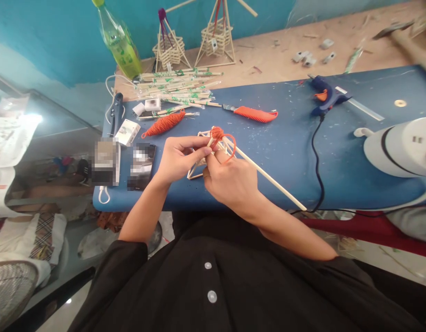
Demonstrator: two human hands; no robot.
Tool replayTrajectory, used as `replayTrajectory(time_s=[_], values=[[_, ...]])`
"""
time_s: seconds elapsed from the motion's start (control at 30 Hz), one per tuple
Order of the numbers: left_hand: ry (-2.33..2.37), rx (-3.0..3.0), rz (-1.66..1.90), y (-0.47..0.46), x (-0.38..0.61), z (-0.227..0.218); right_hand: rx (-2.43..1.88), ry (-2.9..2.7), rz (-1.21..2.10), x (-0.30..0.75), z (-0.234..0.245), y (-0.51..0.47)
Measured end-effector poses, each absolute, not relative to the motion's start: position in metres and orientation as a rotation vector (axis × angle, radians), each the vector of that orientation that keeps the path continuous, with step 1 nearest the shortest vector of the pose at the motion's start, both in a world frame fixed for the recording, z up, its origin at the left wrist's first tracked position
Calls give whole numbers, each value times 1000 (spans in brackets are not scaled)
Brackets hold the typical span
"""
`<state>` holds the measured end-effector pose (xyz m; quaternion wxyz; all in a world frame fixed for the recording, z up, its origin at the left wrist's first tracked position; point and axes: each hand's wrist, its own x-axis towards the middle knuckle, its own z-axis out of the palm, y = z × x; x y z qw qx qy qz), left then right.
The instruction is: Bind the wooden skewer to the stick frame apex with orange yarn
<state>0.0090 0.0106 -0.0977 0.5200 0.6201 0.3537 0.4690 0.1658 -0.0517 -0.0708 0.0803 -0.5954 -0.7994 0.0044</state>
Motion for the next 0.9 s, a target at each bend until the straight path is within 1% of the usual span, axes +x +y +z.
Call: replayTrajectory(time_s=[0.23,0.43,0.67,0.9], values=[[732,1451,1011,21,4,-96,-1768,-2439,-20,169,-72,-48],[778,1360,974,26,-1,-106,-1764,-2449,19,168,-71,-47],[754,1322,885,36,0,-101,-1706,-2421,30,170,-78,-46],[762,1460,1002,34,4,-100,-1736,-2365,103,169,-71,-52]])
